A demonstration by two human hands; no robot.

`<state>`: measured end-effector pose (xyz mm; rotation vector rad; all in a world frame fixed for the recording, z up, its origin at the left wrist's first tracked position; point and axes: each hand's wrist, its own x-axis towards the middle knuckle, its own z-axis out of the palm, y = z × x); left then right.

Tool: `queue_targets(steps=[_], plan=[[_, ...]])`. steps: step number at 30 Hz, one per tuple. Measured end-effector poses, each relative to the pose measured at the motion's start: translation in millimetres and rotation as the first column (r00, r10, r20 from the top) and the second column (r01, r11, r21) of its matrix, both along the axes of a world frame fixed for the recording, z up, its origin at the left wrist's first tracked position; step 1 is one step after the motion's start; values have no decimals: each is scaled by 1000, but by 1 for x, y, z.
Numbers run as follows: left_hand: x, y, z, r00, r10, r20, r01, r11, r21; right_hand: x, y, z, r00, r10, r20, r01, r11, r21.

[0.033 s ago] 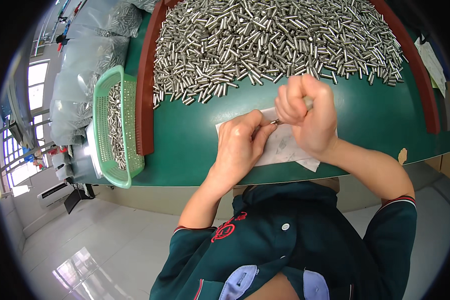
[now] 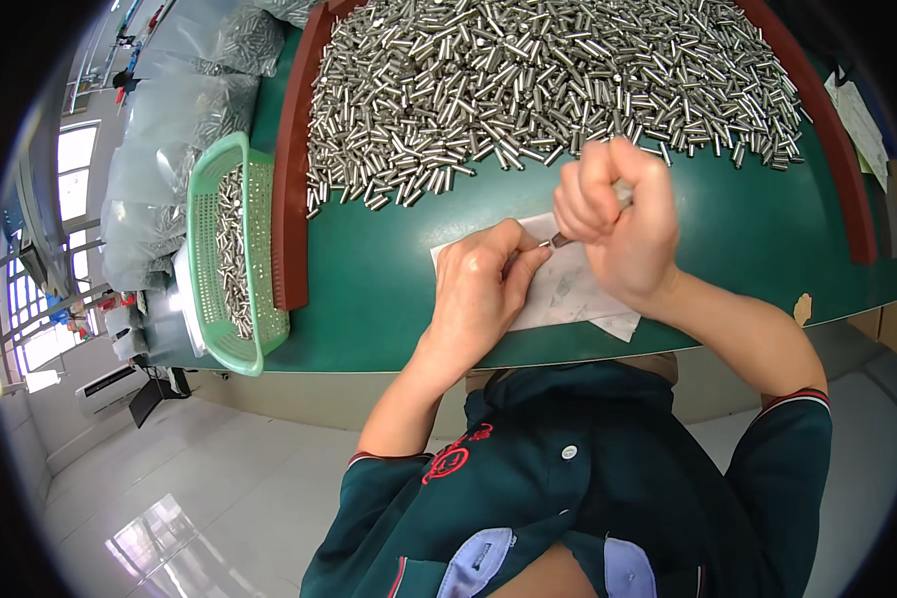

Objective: The recorder is inspecting and assembling small metal pins using a manual tool at a workshop bench.

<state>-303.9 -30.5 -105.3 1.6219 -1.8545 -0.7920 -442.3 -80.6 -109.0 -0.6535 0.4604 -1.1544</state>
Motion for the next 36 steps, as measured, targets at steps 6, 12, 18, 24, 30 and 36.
queue_targets(steps=[6, 12, 18, 24, 30, 36], plan=[[-4, 3, 6, 999, 21, 32, -19, 998, -54, -12, -11, 13, 999, -38, 5, 39, 998, -57], [22, -1, 9, 323, 310, -894, 208, 899, 386, -14, -14, 15, 993, -89, 78, 86, 995, 43], [40, -11, 13, 102, 411, -906, 164, 891, 423, -14, -10, 15, 995, -76, 70, 72, 996, 57], [40, -33, 13, 928, 350, -126, -356, 934, -26, -11, -9, 16, 995, -79, 57, 75, 995, 64], [24, -48, 6, 843, 347, 410, -213, 917, -338, -10, -9, 17, 996, -72, 45, 69, 995, 77], [23, -39, 5, 924, 245, 294, -202, 965, -169, -11, -10, 13, 996, -84, 28, 82, 994, 67]])
